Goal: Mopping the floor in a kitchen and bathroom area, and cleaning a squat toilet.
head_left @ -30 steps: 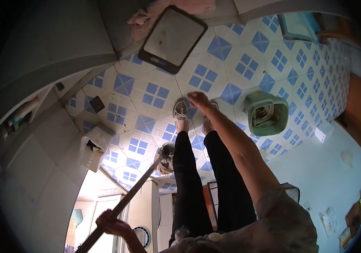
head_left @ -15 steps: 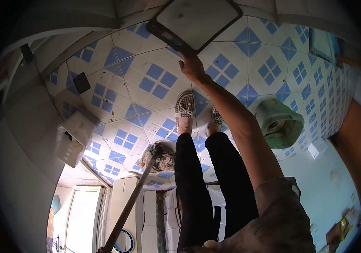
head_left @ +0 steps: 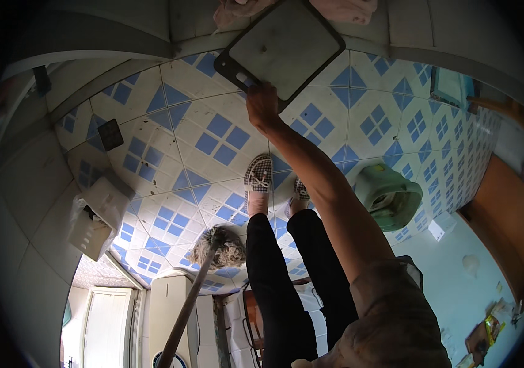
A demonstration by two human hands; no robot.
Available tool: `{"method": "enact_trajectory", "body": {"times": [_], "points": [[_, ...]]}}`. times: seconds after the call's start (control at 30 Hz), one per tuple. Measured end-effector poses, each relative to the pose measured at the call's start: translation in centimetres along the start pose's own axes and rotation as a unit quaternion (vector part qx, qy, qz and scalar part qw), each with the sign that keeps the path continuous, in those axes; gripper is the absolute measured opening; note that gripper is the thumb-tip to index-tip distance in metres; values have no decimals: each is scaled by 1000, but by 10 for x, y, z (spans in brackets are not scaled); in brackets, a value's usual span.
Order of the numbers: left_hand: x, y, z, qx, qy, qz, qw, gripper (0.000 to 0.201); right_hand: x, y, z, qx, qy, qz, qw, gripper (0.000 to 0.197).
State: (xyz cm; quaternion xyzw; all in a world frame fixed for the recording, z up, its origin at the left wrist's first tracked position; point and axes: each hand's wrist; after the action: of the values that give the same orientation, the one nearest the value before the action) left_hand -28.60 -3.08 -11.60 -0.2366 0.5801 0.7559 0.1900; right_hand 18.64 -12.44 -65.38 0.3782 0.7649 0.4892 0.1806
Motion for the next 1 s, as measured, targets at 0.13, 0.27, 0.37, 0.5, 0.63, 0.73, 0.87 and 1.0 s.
{"method": "enact_trajectory", "body": {"times": [0.13,0.27,0.37,0.5,0.63,0.73,0.87,1.0], "points": [[-16,-36,-4,26,59,-179,982,31,-29,23,-38,-61,-40,5,997,16],[-4,-13,18,93,53,-159,981,28,-53,85,-77,-146,-12,65,987,25],[38,13,22,128,8,-147,981,28,-104,126,-107,-182,-13,15,983,21],[78,23,39,212,-116,-77,967,27,-186,211,-143,-227,9,10,974,14],[-3,-18,16,145,38,-184,971,30,-200,288,-200,-97,-152,184,966,36],[-7,-18,20,218,4,-187,958,29,-215,282,-273,-94,-175,308,930,35],[-17,-23,17,218,13,-173,960,28,-196,278,-345,-71,-214,444,867,33],[8,-8,20,231,16,-204,951,30,-181,268,-407,-85,-239,582,773,34]]}}
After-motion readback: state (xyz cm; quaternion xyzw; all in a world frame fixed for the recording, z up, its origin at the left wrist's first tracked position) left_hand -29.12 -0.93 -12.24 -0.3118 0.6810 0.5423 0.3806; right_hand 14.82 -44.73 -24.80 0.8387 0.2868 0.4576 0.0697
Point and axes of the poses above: each hand's wrist, its own z-axis towards the middle knuckle, its own y-axis out of the back of the hand, x = y × z, and after that the axes turned 11 degrees about x, right-handed
